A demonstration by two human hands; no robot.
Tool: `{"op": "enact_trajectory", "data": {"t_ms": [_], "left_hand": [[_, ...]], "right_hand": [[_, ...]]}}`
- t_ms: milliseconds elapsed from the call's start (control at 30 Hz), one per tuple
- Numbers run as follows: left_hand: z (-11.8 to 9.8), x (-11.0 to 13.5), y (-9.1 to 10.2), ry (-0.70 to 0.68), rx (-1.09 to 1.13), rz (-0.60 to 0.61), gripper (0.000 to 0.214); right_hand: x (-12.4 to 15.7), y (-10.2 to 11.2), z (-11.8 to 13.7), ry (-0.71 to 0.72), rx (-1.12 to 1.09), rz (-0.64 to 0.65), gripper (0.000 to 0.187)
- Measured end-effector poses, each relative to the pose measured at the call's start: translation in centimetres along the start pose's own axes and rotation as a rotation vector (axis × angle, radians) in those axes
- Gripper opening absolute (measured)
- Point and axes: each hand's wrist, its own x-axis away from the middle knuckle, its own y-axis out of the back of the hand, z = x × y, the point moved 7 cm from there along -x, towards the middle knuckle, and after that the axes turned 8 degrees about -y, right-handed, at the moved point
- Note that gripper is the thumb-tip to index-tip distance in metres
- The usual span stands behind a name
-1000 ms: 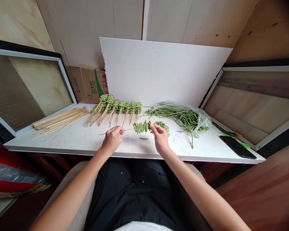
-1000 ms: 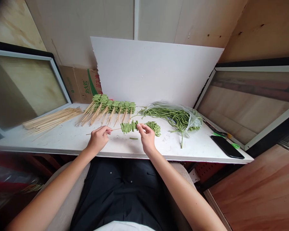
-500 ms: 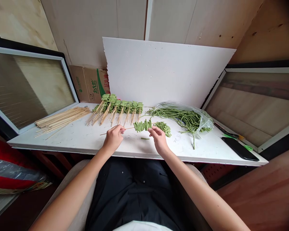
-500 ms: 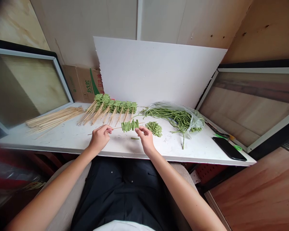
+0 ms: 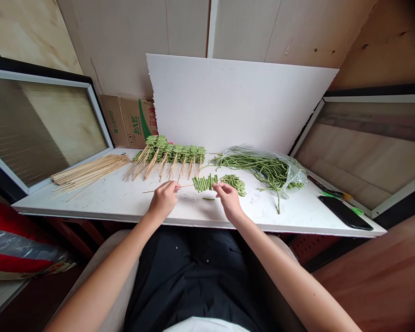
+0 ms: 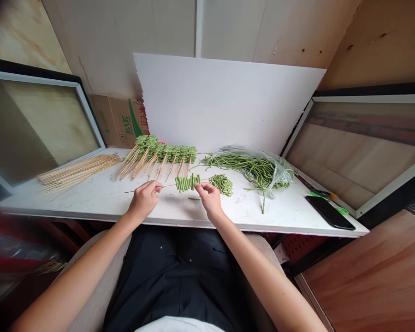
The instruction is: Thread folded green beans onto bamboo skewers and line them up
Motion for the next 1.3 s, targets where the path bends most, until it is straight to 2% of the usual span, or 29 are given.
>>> {"op": "enact_trajectory", "data": {"t_ms": [100, 167, 267, 367, 433, 500, 567, 633, 767, 833, 933, 1100, 1300], "left_hand": [[0.2, 0.0, 0.1, 0.006, -0.008, 0.002, 0.042], [0.6, 0.0, 0.2, 0.038, -0.01, -0.005, 0.041], [1.7, 0.1, 0.4, 0.107, -0.012, -0.016, 0.04], [2.4, 0.3, 0.3, 0.135, -0.015, -0.011, 0.04], [2.5, 0.4, 0.2, 0.132, -0.01, -0.004, 0.04], [2.6, 0.4, 0.1, 0.137, 0.0, 0.002, 0.04], [2.7, 0.5, 0.1, 0.154, 0.007, 0.002, 0.04], [2.7, 0.5, 0.1, 0.163, 0.008, -0.006, 0.04], [2.4, 0.5, 0.1, 0.135, 0.005, -0.01, 0.04], [2.2, 0.5, 0.1, 0.115, 0.004, -0.01, 0.041], [1.8, 0.5, 0.1, 0.095, 0.008, -0.017, 0.041], [1.6, 0.4, 0.0, 0.109, 0.014, -0.007, 0.04], [1.3, 0.3, 0.0, 0.084, 0.01, -0.006, 0.039]], "right_hand": [[-0.5, 0.2, 0.0, -0.011, 0.053, 0.049, 0.04], [-0.9, 0.4, 0.4, 0.034, 0.143, 0.104, 0.042], [-1.0, 0.4, 1.2, 0.223, 0.495, 0.182, 0.037], [-0.5, -0.1, 0.9, 0.399, 0.904, 0.238, 0.025], [-0.3, -0.3, 0.2, 0.436, 1.041, 0.258, 0.018], [-0.3, -0.2, -0.1, 0.443, 1.072, 0.254, 0.016], [-0.8, 0.2, -0.1, 0.43, 1.015, 0.232, 0.019], [-1.8, 1.1, 0.3, 0.376, 0.859, 0.188, 0.023], [-3.8, 3.7, 0.4, 0.149, 0.342, 0.095, 0.04], [-4.2, 3.9, 0.0, 0.026, 0.11, 0.12, 0.046], [-3.7, 3.2, -0.1, -0.103, -0.12, 0.212, 0.044], [-2.7, 2.2, 0.8, -0.144, -0.265, 0.258, 0.038], [-2.5, 2.0, 0.6, -0.177, -0.339, 0.24, 0.036]]}}
